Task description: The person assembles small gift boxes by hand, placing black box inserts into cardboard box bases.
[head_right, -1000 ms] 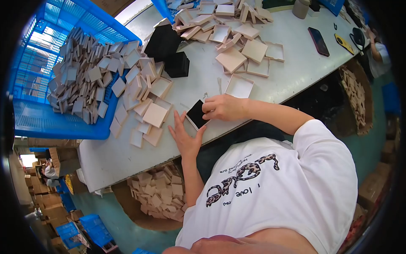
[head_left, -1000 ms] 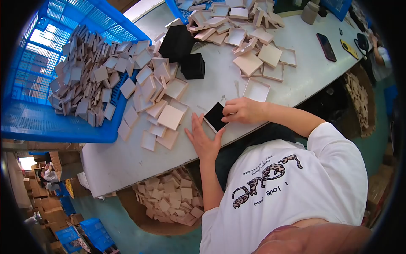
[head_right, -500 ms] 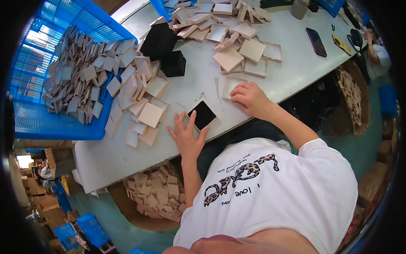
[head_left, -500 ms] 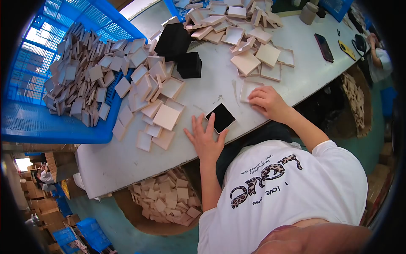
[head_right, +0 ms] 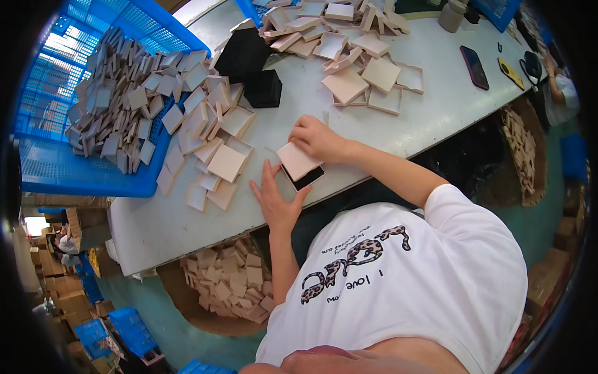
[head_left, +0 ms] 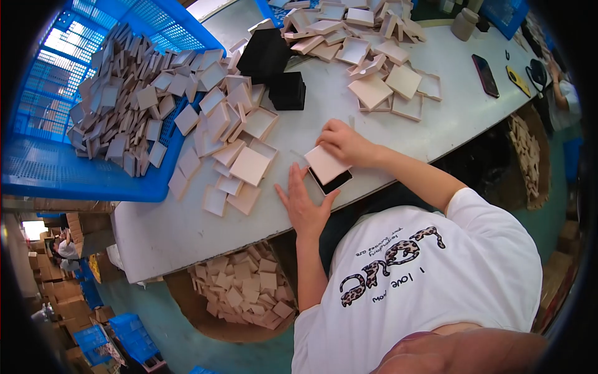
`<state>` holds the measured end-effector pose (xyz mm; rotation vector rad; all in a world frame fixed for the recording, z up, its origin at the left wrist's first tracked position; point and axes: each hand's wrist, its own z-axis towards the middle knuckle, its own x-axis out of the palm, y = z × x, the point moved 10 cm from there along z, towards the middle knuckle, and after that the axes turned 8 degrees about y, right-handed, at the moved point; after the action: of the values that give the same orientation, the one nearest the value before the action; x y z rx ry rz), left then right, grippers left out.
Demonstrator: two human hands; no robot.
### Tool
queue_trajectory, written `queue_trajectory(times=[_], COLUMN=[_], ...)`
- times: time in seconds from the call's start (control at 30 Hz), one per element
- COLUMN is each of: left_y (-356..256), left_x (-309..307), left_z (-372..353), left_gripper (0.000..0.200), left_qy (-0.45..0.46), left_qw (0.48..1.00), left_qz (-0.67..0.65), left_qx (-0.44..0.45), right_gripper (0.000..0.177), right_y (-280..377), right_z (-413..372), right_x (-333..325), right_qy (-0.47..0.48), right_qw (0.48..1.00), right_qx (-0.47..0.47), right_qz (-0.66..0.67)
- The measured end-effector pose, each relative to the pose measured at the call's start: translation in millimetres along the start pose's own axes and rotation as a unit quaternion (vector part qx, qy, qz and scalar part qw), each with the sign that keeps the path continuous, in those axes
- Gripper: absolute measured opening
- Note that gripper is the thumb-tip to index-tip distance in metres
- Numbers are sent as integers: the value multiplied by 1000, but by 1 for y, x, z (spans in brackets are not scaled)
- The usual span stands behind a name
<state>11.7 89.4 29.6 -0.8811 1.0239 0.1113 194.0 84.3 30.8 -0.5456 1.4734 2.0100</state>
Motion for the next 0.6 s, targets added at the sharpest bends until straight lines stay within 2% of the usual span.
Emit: queue_trajectory(times=[0.03, 0.13, 0.17, 0.27, 0.37, 0.47, 0.57, 0.6], left_y=[2, 2, 1, 7, -1, -11, -11, 30], left_x=[1, -1, -2, 6, -1, -6, -28, -35], left_z=[0, 0, 1, -2, 1, 0, -2, -18], left_gripper=[118, 121, 121, 121, 122, 117, 89, 73], left_qy=[3, -15, -26, -9, 8, 55, 4, -51], left_qw=[1000, 999, 999, 999, 999, 998, 992, 996], left_qz=[-12, -28, -21, -23, 30, 14, -115, -78], left_qx=[-10, -12, -14, -20, 5, 33, 60, 9], right_gripper=[15, 16, 27, 40, 46, 49, 53, 54], right_y=[9, 22, 30, 55, 51, 51, 58, 59], right_z=[3, 1, -6, -18, -34, -38, -40, -40], right_x=[8, 30, 35, 24, 39, 42, 40, 39], right_qy=[5, 88, 92, 73, 91, 94, 73, 70], right_qw=[999, 994, 993, 988, 972, 966, 950, 951], right_qx=[-32, -15, -47, -57, -54, -46, -50, -56], right_qz=[-42, -65, -62, -126, -209, -235, -300, -296])
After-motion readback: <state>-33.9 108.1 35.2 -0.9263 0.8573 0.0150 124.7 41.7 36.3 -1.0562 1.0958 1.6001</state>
